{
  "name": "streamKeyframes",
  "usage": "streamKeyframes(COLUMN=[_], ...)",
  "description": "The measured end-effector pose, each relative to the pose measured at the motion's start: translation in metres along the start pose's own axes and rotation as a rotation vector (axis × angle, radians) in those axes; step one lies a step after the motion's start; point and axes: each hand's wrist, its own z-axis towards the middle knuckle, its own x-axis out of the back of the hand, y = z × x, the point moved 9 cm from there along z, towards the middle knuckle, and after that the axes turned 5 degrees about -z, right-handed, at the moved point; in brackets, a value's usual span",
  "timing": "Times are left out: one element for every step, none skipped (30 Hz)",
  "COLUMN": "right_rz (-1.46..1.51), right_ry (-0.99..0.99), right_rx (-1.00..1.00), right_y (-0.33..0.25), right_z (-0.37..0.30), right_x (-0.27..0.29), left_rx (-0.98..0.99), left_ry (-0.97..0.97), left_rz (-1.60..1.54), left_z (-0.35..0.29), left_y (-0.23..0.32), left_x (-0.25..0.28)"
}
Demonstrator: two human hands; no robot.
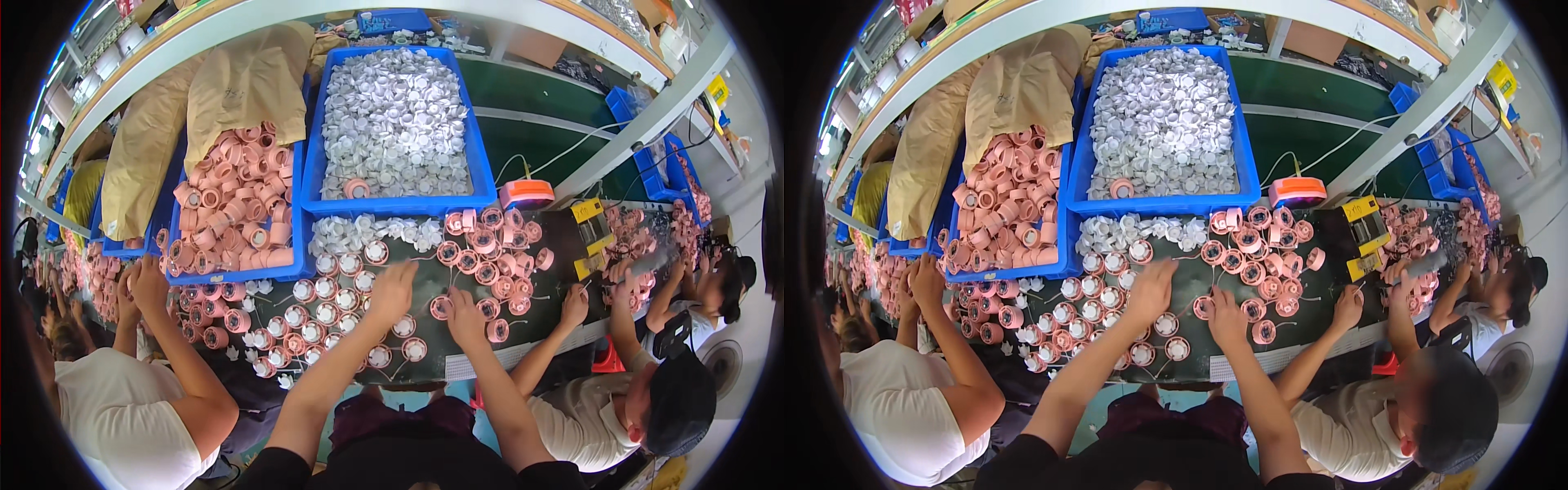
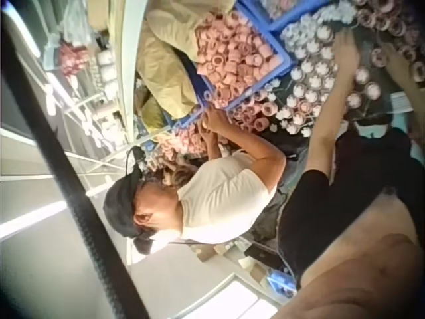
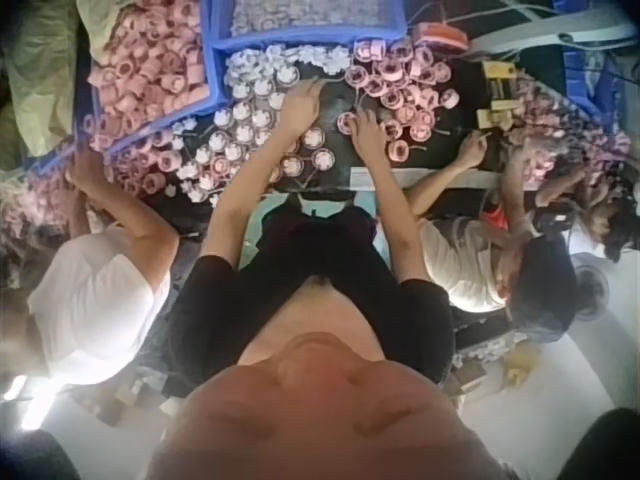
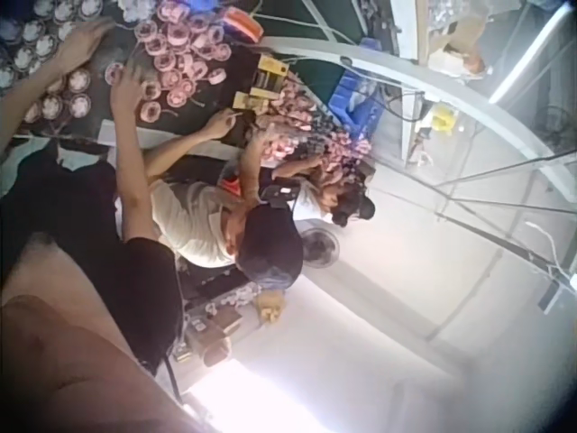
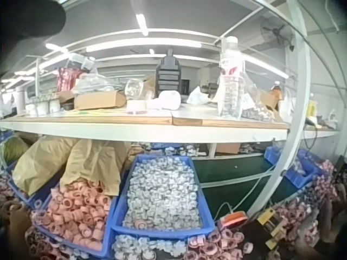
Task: Assembling small electronic cooling fan components at a factory workstation by inserting plastic parts into housings and routing wires.
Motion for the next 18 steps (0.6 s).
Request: streamKeyframes(right_rz=[-0.031, -0.067, -0.099, -0.105, -0.111, -0.101, -0.106, -0.088, -0.070, -0.045, -0.042, 0.246, 0.536, 0.991, 1.104, 1.216, 1.291, 1.397], right_ry=[-0.015, -0.025, -0.095, -0.132, -0.169, -0.159, -0.154, -0.125, -0.098, -0.069, -0.067, -0.048, -0.025, -0.035, -0.029, -0.027, -0.152, -0.180], right_rx=[0.024, 0.041, 0.014, -0.015, -0.046, -0.050, -0.061, -0.034, -0.004, -0.001, -0.011, -0.063, -0.112, -0.170, -0.214, -0.255, -0.284, -0.292], right_y=[-0.010, -0.017, -0.014, -0.011, -0.008, -0.009, -0.004, -0.003, -0.001, -0.002, 0.003, 0.013, 0.019, 0.016, 0.010, 0.001, -0.009, -0.019], right_z=[-0.003, -0.006, -0.009, -0.009, -0.008, -0.007, -0.007, -0.007, -0.007, -0.008, -0.009, -0.010, -0.011, -0.010, -0.009, -0.008, -0.007, -0.003], right_x=[0.006, 0.008, -0.001, -0.009, -0.015, -0.016, -0.017, -0.018, -0.018, -0.012, -0.014, -0.016, -0.018, -0.021, -0.013, -0.002, 0.000, 0.002], left_rx=[-0.001, -0.007, -0.029, -0.049, -0.074, -0.074, -0.081, -0.109, -0.112, -0.116, -0.092, -0.037, 0.018, 0.093, 0.184, 0.280, 0.419, 0.593], left_ry=[0.002, 0.004, -0.032, -0.068, -0.071, -0.062, -0.061, -0.024, 0.002, 0.019, -0.010, -0.010, -0.010, 0.055, 0.010, -0.032, -0.020, 0.017], left_rz=[0.125, 0.244, 0.313, 0.381, 0.438, 0.426, 0.410, 0.382, 0.332, 0.281, 0.184, 0.046, -0.087, -0.237, -0.414, -0.588, -0.851, -1.174], left_z=[0.020, 0.038, 0.048, 0.055, 0.062, 0.065, 0.069, 0.070, 0.069, 0.067, 0.066, 0.058, 0.047, 0.033, 0.022, 0.008, -0.012, -0.029], left_y=[-0.015, -0.028, -0.042, -0.055, -0.060, -0.065, -0.064, -0.061, -0.061, -0.055, -0.055, -0.052, -0.047, -0.040, -0.035, -0.031, -0.030, -0.029], left_x=[-0.007, -0.016, -0.030, -0.044, -0.050, -0.054, -0.054, -0.050, -0.045, -0.038, -0.033, -0.026, -0.017, -0.005, 0.002, 0.007, 0.006, 0.001])
